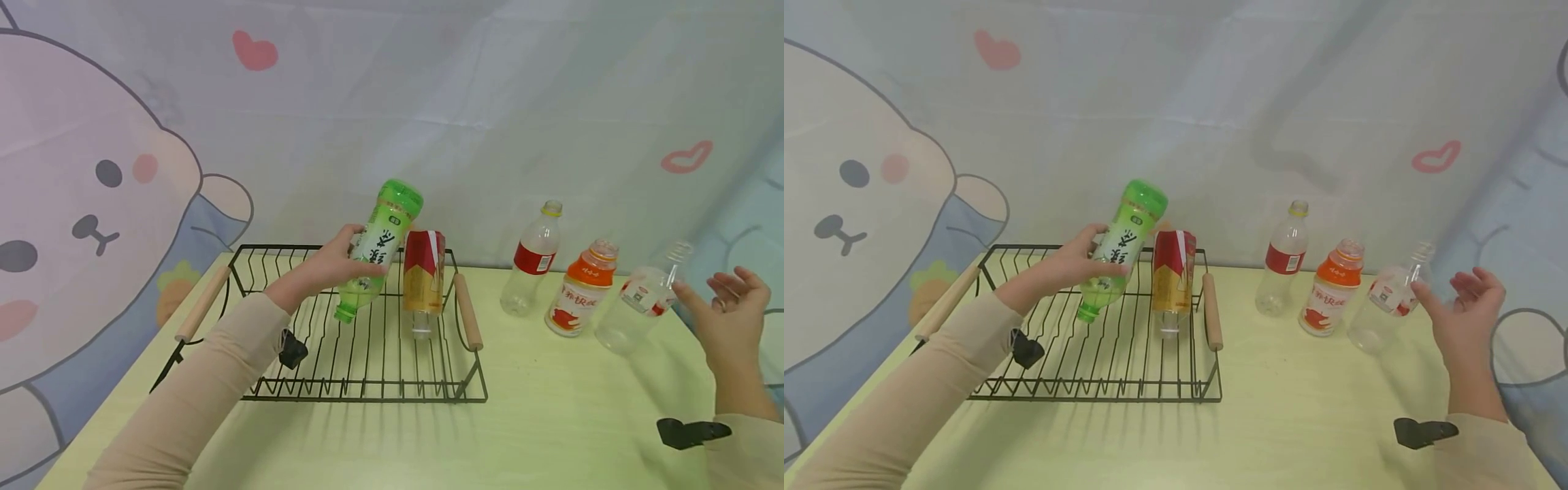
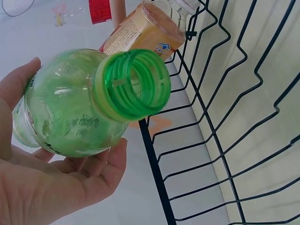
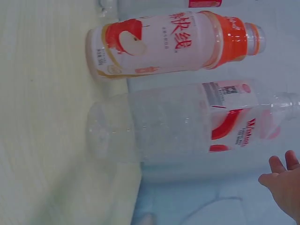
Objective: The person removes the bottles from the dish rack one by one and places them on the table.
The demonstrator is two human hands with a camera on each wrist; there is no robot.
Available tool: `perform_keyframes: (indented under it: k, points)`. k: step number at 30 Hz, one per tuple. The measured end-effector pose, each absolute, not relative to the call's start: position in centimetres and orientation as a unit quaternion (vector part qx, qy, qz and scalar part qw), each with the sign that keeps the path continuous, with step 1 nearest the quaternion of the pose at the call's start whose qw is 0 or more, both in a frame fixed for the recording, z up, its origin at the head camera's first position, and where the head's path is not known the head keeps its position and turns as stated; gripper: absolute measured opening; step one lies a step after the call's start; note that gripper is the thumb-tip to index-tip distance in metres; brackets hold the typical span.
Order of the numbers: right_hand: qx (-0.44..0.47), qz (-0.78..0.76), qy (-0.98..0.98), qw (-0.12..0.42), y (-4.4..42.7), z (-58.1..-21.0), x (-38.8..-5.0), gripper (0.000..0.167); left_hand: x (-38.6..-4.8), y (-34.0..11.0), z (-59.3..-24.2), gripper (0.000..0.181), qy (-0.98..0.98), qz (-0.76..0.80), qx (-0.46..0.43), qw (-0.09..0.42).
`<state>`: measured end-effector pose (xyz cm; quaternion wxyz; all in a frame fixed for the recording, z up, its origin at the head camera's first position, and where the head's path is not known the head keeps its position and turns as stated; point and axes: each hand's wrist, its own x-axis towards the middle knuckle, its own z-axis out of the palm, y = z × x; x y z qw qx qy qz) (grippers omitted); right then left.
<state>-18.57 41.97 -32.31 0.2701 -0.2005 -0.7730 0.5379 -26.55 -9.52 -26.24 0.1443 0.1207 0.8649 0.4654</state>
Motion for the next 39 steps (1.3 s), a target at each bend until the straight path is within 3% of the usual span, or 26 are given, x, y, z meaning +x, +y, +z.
perform_keyframes:
  k: [14, 26, 39]
  points:
    - [-0.107, 0.456, -0.829, 0.305, 40.1, -26.6, -18.1, 0.071, -25.6, -9.5, -24.9, 0.094, 0.878, 0.427, 0.164, 0.145]
    - [-0.016, 0.471, -0.824, 0.315, 35.3, -23.0, -17.6, 0.074, -24.3, -8.7, -24.2, 0.094, 0.868, 0.427, 0.191, 0.168]
    - [0.208, 0.615, -0.712, 0.268, 31.8, -22.4, -17.6, 0.071, -22.9, -7.5, -23.8, 0.088, 0.888, 0.366, 0.213, 0.180]
